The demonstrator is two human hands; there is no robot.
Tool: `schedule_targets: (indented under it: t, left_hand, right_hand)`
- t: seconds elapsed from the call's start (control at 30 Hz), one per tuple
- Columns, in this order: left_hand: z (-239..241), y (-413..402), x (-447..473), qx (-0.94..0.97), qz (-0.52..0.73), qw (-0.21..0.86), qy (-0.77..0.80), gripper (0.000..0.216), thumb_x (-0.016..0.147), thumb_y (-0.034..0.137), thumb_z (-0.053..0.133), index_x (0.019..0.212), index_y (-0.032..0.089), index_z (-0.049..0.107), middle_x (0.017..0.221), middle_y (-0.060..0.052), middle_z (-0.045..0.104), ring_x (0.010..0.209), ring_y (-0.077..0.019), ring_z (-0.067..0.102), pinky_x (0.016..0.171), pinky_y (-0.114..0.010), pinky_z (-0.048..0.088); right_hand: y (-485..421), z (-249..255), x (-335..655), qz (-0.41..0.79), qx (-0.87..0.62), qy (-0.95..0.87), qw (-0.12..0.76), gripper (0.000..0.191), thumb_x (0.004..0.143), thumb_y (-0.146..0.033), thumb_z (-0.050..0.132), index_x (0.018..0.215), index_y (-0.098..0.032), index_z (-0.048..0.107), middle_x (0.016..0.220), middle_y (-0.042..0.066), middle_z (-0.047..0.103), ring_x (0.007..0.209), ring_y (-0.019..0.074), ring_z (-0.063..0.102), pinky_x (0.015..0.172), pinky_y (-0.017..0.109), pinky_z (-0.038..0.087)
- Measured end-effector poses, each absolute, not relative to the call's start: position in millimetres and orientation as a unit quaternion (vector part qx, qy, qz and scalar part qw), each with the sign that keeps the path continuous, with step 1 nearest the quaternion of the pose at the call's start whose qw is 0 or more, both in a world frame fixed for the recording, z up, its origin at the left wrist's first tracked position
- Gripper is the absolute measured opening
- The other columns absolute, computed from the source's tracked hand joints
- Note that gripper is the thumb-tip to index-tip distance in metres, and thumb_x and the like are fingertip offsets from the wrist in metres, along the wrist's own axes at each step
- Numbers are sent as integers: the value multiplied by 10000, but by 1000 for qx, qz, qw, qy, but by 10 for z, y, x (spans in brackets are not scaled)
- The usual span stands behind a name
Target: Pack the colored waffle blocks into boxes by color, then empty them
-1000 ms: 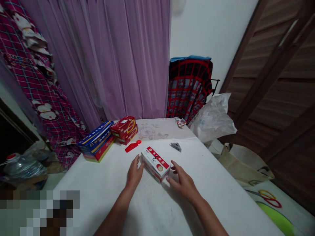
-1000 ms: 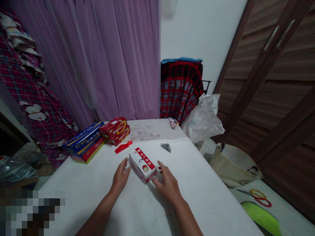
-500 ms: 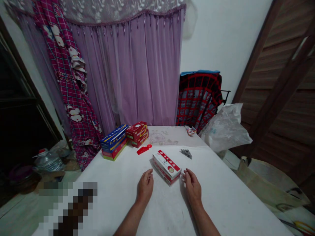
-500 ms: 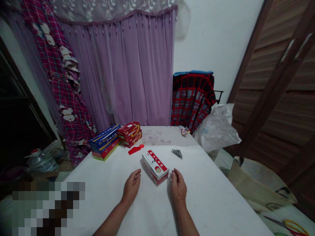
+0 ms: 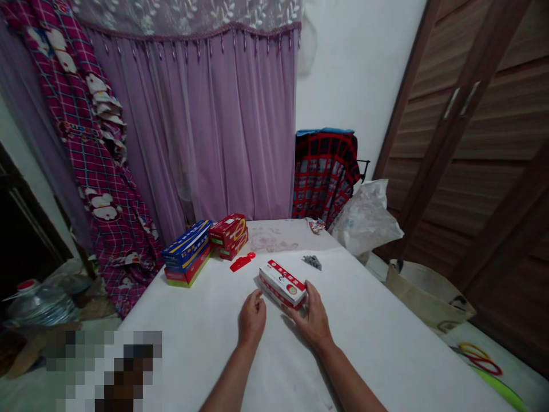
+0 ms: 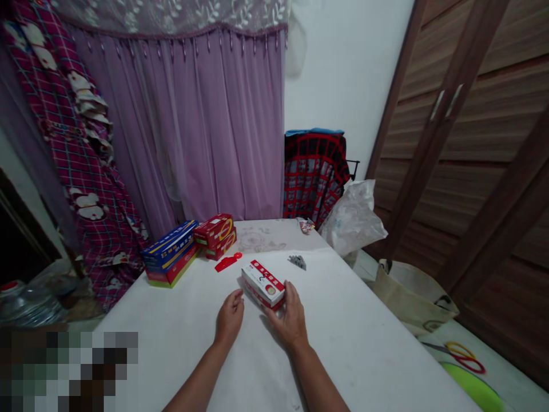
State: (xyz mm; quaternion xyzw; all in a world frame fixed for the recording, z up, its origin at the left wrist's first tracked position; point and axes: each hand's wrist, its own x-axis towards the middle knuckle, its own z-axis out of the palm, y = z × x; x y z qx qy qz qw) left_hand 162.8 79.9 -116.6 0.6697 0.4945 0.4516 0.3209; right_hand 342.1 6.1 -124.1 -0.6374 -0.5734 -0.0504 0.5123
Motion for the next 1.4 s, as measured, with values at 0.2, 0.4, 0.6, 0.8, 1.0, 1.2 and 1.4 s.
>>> schedule_targets:
  t: [0.2,0.4,0.6,0.8,1.0,1.2,1.4]
  left_hand:
    - [-1174,1106,1738,641,499,318,489,389,861,187,456,1242,202,535,1199,-94,642,1032,-167,645,879,-340,544]
    - [-1224,1233,1805,612,527,339,482,359,866,199,459,1213,199,552,1188,-94,644,1016,-171,648,878,-345,549]
    - [-1226,1201,1791,644,525,317,458,421,864,154,413,1254,234,549,1280,-80,596,1136,-180,596,931,-365,534]
    - [-1193,1206,1815,647,516,319,462,446,863,147,422,1286,244,526,1240,-84,607,1095,-177,608,905,-366,550]
    - [-1100,1144,1810,702,500,253,438,468,873,129,404,1310,241,526,1294,-87,556,1213,-195,534,1015,-394,482]
    - [-1027,1060,1855,775,448,174,410,570,844,48,391,1356,266,512,1356,-81,473,1244,-202,495,1058,-395,438]
    - [-1020,1027,1882,811,410,153,388,631,824,28,411,1401,278,465,1413,-106,399,1284,-238,448,1057,-428,428]
  right_hand:
    - [213,-1214,3478,-11,-660,-559,501,864,771,-435,652,1493,-190,246,1391,165,487,1262,310,498,1016,489,455]
    - [483,-1184,3573,22,-660,-560,500,877,757,-449,669,1483,-180,258,1376,177,488,1231,314,514,980,493,478]
    - [496,-1194,3661,55,-640,-538,545,759,829,-442,585,1489,-264,253,1443,162,421,1260,318,482,982,581,447]
    - [620,-848,3795,41,-632,-551,543,437,864,-444,531,1216,-205,628,1311,147,578,1225,292,529,981,486,474]
    - [820,-381,3757,42,-697,-620,357,419,758,-428,637,1116,-221,708,1241,108,648,1141,288,598,986,463,468]
    - [737,-83,3656,-21,-727,-657,201,457,716,-372,685,1155,-246,690,1250,118,639,1072,306,626,863,428,504]
    - [587,51,3588,-14,-750,-646,142,327,751,-381,647,1054,-273,707,1042,67,713,843,235,658,696,331,470]
